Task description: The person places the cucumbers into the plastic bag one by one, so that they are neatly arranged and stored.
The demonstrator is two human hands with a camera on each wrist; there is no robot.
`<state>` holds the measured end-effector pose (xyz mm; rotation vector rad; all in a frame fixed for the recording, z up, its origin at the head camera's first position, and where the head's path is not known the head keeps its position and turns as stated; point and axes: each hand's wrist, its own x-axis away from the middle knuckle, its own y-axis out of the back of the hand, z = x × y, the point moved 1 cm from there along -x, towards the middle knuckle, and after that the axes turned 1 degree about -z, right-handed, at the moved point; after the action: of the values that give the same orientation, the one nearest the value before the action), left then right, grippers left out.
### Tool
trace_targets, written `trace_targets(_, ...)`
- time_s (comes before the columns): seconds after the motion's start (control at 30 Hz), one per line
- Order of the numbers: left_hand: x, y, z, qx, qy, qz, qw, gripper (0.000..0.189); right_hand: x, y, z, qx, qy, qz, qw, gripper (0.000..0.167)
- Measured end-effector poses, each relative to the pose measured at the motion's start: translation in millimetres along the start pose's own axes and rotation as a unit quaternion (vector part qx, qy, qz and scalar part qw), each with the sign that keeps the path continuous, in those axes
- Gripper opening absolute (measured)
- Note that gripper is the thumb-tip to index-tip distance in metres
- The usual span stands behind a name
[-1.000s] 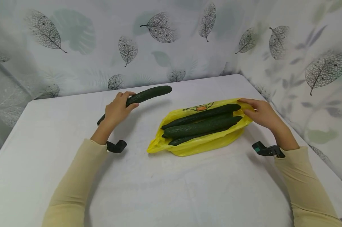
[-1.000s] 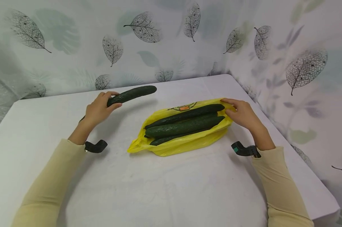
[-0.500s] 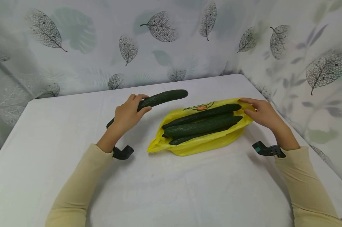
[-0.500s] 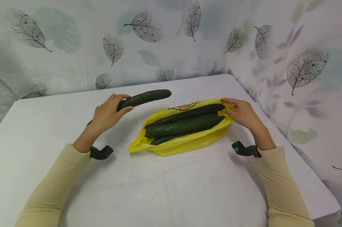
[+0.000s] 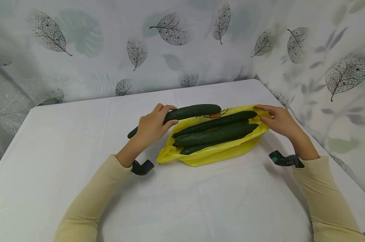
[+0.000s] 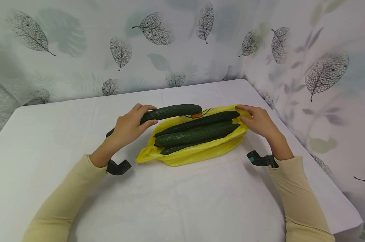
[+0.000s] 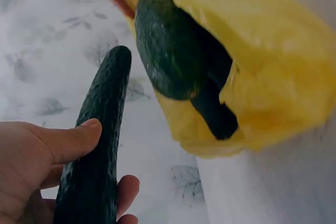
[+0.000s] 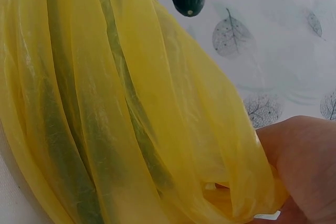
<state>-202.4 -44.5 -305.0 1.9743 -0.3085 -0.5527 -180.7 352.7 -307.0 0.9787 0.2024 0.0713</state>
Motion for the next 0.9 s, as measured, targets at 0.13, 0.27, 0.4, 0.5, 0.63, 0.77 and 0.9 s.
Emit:
trace_targets(0.13,-2.8,-7.7,-8.0,0.003,-0.02,0.011,0.9997,0.047,-0.4,0.0,0.2,0.003,-0.004,0.002,1.0,0.042)
trace_targets(0.27,-6.6,-16.1,-15.2,0.009,-0.026,0.036,0.999,0.046,-0.4,-0.3,0.7,0.003,-0.011,0.005,0.9999,0.042)
trace_targets(0.4,-9.1,-22.6,-23.8,0.014,-0.036,0.053,0.9979,0.046,-0.2,-0.6,1.2,-0.001,-0.013,0.007,0.9999,0.042)
trace_targets(0.5,-10.9,-27.5,-30.4,0.018,-0.045,0.063,0.9969,0.046,-0.3,-0.8,1.7,-0.003,-0.007,0.006,1.0,0.042)
trace_targets(0.63,-14.3,-34.0,-39.2,0.029,-0.048,0.076,0.9955,0.045,-0.6,-0.6,1.9,-0.003,-0.001,0.004,1.0,0.041)
trace_targets(0.77,-19.0,-39.8,-48.9,0.049,-0.046,0.092,0.9935,0.046,-0.5,0.1,1.7,0.001,-0.003,0.003,1.0,0.041)
trace_targets(0.9,-23.5,-44.5,-58.4,0.069,-0.046,0.108,0.9906,0.047,-0.3,-0.1,1.0,0.008,-0.003,0.003,1.0,0.041)
